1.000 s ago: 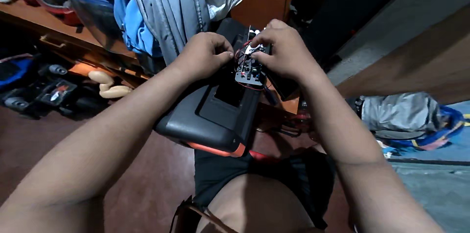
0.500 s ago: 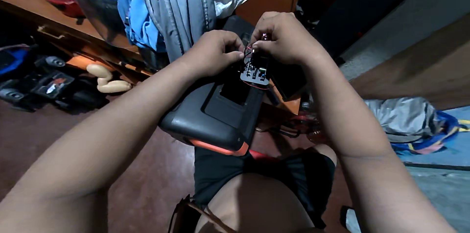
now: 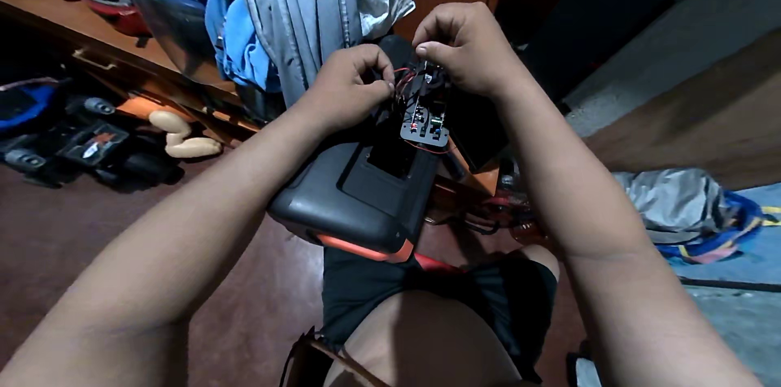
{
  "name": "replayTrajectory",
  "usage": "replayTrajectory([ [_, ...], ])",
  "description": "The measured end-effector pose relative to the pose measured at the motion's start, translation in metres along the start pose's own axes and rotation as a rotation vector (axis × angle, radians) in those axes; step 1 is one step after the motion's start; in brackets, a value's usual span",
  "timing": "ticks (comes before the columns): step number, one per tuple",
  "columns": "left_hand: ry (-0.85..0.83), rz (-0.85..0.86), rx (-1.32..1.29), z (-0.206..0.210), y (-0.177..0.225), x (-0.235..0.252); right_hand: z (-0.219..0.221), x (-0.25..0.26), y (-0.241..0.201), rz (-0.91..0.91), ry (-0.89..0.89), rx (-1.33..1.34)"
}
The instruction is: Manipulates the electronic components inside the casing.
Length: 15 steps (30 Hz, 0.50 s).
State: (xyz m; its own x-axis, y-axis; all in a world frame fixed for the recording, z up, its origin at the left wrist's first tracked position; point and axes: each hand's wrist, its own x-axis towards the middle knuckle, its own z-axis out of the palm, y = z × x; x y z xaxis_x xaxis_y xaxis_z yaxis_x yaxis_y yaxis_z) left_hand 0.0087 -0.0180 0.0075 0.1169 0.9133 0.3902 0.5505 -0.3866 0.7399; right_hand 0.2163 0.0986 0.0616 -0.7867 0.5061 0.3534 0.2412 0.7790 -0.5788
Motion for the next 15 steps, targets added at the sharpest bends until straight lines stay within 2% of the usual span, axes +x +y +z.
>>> replayTrajectory([
  [7, 0.021, 0.119, -0.065, 0.001, -0.007, -0.002, 0.007, 0.002, 0.000, -0.006, 0.067, 0.159],
  [15, 0.067, 0.237, 0.025, 0.003, -0.009, -0.004, 0.013, 0.008, -0.002, 0.035, 0.158, 0.232],
])
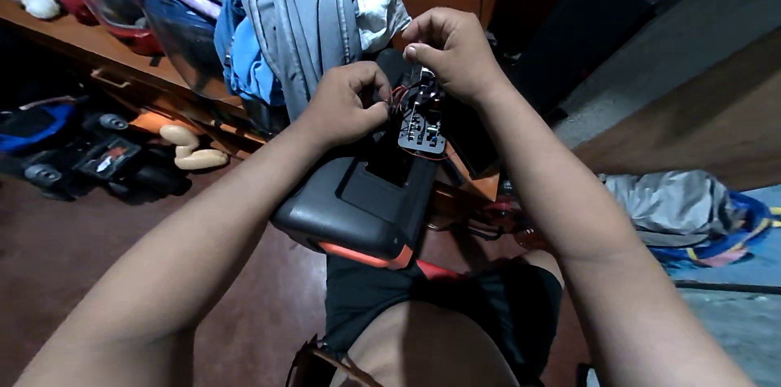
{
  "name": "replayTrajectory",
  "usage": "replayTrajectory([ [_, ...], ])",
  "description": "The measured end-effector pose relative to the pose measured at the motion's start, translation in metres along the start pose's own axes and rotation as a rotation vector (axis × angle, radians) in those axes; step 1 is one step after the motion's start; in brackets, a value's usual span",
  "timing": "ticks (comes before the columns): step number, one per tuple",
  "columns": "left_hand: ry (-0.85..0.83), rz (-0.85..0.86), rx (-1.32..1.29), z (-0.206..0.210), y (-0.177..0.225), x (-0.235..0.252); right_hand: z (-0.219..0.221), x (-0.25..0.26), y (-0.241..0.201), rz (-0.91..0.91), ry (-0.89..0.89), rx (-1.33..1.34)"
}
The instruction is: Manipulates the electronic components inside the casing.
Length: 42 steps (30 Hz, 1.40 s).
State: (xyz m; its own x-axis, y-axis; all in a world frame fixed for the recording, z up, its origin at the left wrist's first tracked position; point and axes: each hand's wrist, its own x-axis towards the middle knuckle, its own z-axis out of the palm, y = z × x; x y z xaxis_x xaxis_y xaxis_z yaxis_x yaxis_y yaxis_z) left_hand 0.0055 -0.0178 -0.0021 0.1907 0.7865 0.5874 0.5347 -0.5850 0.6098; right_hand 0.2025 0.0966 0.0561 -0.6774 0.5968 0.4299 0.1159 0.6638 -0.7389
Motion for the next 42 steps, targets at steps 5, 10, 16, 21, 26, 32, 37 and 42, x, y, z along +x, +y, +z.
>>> replayTrajectory([
  [5, 0.048, -0.081, -0.050, 0.000, 0.005, 0.004, 0.003, 0.002, -0.002, 0.083, 0.090, 0.091],
  [10, 0.090, -0.161, -0.091, -0.002, 0.003, 0.003, 0.002, 0.001, -0.008, 0.171, 0.209, 0.191],
  [16, 0.081, -0.107, -0.151, -0.004, 0.001, 0.000, 0.008, 0.002, -0.016, 0.265, 0.290, 0.327],
  [21, 0.062, -0.002, -0.028, -0.005, 0.000, 0.001, 0.011, 0.002, -0.018, 0.251, 0.262, 0.338],
  [26, 0.091, 0.007, -0.030, 0.000, -0.003, 0.004, 0.011, 0.001, -0.018, 0.187, 0.180, 0.273],
  [32, 0.109, -0.145, -0.033, 0.006, 0.007, 0.012, 0.014, -0.001, -0.021, 0.134, 0.107, 0.256],
  [37, 0.119, -0.219, 0.096, 0.008, 0.011, 0.013, 0.015, -0.002, -0.018, 0.079, 0.052, 0.150],
  [42, 0.163, -0.236, 0.058, 0.009, 0.010, 0.011, 0.018, -0.003, -0.016, 0.076, 0.024, 0.190],
])
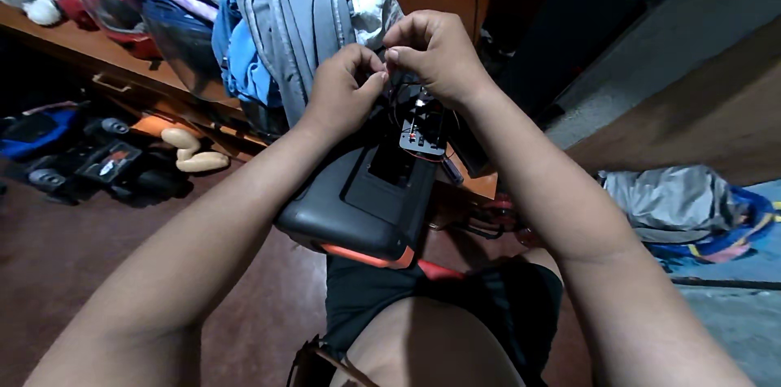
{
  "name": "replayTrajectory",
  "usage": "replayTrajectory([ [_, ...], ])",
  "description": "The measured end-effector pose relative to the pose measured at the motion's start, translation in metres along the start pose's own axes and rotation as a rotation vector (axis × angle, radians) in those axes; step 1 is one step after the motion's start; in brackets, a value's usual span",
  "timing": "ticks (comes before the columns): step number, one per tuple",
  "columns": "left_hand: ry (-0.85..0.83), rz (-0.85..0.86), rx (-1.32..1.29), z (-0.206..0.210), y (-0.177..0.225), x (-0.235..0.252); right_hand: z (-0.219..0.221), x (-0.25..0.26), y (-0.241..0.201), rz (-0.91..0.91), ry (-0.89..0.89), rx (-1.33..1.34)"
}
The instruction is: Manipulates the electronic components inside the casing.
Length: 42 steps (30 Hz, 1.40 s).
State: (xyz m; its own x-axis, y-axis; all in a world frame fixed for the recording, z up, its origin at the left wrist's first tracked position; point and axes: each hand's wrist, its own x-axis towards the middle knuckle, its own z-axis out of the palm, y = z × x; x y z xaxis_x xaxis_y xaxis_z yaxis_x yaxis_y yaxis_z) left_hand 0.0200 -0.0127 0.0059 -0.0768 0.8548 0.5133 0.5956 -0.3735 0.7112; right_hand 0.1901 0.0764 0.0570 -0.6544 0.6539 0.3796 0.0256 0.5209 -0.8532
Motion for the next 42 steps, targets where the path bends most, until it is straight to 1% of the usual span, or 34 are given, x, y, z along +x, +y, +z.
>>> replayTrajectory([
  [4, 0.029, -0.036, -0.028, -0.003, -0.001, -0.001, -0.003, -0.001, 0.001, 0.009, -0.036, -0.035],
  [6, 0.043, -0.023, -0.036, -0.003, -0.002, 0.000, -0.002, -0.001, 0.003, 0.019, -0.051, -0.040],
  [9, 0.052, 0.003, -0.057, -0.003, -0.002, -0.001, 0.003, 0.000, 0.005, 0.014, -0.052, -0.041],
  [16, 0.064, -0.029, -0.091, -0.006, -0.002, -0.002, 0.005, 0.001, 0.008, -0.007, -0.048, -0.101],
  [23, 0.075, -0.011, -0.104, -0.005, -0.003, -0.002, 0.004, 0.001, 0.009, 0.008, -0.061, -0.187],
  [27, 0.080, -0.025, -0.113, -0.004, 0.000, -0.002, 0.005, 0.000, 0.008, -0.011, -0.076, -0.188],
  [32, 0.088, -0.018, -0.092, -0.004, -0.002, -0.002, 0.005, -0.002, 0.006, -0.021, -0.095, -0.208],
  [39, 0.088, -0.001, -0.080, -0.005, -0.003, -0.002, 0.004, 0.001, 0.009, -0.104, -0.110, -0.253],
  [42, 0.093, 0.006, -0.048, -0.006, -0.004, -0.001, 0.005, 0.001, 0.007, -0.078, -0.118, -0.245],
])
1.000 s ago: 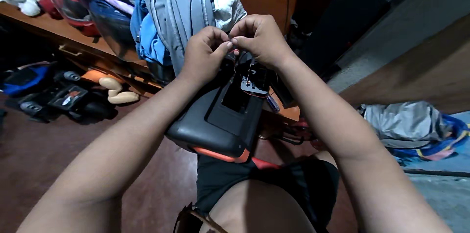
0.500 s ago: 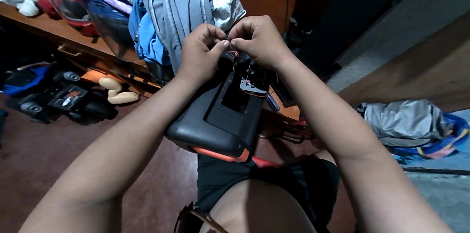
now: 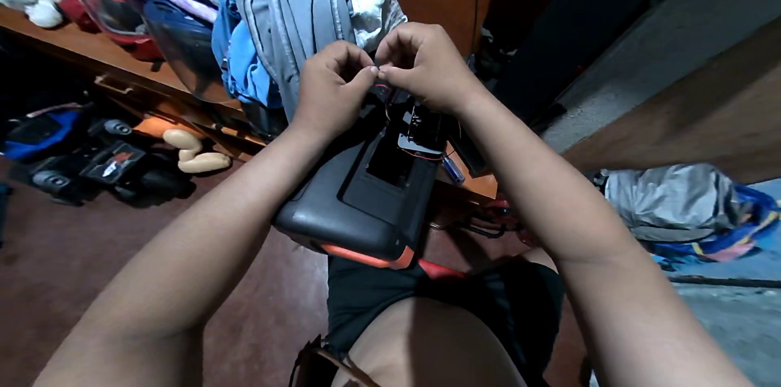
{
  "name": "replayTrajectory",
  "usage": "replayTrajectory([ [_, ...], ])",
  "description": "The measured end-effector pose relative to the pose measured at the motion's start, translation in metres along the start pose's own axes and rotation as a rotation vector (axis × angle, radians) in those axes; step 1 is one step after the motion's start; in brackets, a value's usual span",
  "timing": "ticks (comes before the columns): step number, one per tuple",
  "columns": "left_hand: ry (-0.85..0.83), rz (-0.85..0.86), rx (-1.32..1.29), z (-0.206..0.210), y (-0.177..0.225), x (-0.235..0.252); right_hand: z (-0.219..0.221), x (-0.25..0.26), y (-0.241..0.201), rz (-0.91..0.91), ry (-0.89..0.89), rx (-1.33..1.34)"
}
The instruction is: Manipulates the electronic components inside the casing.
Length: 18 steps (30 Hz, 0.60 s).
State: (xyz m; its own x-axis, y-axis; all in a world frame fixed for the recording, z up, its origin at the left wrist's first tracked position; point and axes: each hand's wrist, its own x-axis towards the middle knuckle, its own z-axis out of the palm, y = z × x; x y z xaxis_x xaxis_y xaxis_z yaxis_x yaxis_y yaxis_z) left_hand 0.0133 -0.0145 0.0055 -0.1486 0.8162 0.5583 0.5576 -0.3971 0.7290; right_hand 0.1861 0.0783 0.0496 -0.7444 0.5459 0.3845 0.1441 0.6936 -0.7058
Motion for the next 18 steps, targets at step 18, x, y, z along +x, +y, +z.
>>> replayTrajectory([
  [18, 0.075, -0.333, -0.253, 0.002, 0.009, 0.002, 0.017, -0.002, -0.008, 0.087, 0.004, -0.371],
])
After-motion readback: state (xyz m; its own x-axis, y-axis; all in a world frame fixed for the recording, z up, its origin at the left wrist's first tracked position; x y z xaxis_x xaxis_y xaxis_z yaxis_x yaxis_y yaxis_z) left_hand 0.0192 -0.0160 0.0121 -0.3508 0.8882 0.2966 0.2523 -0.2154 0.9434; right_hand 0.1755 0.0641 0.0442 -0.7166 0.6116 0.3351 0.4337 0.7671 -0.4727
